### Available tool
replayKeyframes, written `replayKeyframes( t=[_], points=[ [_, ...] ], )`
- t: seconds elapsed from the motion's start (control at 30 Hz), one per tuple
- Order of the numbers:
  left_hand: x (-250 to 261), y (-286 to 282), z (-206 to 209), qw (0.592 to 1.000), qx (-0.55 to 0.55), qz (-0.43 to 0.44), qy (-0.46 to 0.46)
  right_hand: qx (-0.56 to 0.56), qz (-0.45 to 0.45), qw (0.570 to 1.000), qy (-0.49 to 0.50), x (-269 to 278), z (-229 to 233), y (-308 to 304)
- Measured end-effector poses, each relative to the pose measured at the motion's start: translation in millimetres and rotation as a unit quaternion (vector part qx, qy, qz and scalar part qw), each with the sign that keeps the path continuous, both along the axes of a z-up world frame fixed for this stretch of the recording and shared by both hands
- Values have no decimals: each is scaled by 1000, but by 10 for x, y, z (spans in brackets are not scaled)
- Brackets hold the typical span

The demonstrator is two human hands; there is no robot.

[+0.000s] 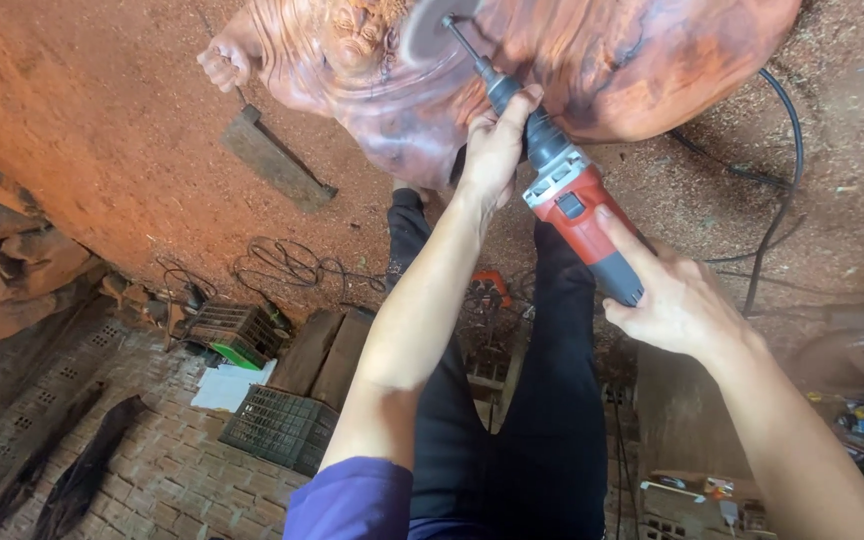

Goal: A person uses a rotary power sander to smooth and finish the surface of a large wooden sculpture while sitting on the floor.

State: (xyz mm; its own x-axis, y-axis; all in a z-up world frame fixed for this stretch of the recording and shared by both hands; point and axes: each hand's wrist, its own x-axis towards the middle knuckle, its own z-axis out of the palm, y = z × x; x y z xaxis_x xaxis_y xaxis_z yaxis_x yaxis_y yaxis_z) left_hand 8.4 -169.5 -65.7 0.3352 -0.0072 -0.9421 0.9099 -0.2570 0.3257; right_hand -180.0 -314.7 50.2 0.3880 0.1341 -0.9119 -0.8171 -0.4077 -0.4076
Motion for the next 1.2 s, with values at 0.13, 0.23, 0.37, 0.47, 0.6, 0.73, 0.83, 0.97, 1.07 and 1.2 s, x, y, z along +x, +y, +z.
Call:
replayKeyframes(
  t=[0.13, 0.23, 0.37, 0.47, 0.6, 0.73, 0.83, 0.97, 1.07, 1.2],
  points=[
    [35, 1, -36, 1000, -8, 13, -15, 7, 12, 1000, -4, 36, -61, -35],
    [-13, 59, -45, 1000, -8, 19, -17, 0, -4, 999, -42, -36, -74, -11],
    [-35, 154, 38, 999, -6, 27, -18, 9, 29, 998, -54, -30, -74, 76],
    [13, 260, 160, 1000, 22, 9, -17, 64, 60, 996, 26, 167, 38, 184],
    [23, 326, 335, 998, 60, 5, -29, 49, 51, 996, 49, 176, 293, 423],
    [-105, 415, 261, 997, 72, -15, -27, 43, 23, 996, 77, 94, 502, 543],
    [-49, 400, 394, 997, 70, -29, -21, 37, 8, 995, 91, 115, 620, 645],
    [29, 562, 398, 996, 83, -43, -7, 41, -34, 991, 124, 396, 815, 811],
    [116, 677, 449, 994, 87, -63, 3, 65, -78, 983, 151, 575, 917, 980],
    [244, 758, 634, 991, 86, -103, 3, 75, -134, 974, 167, 617, 1005, 1290]
  ],
)
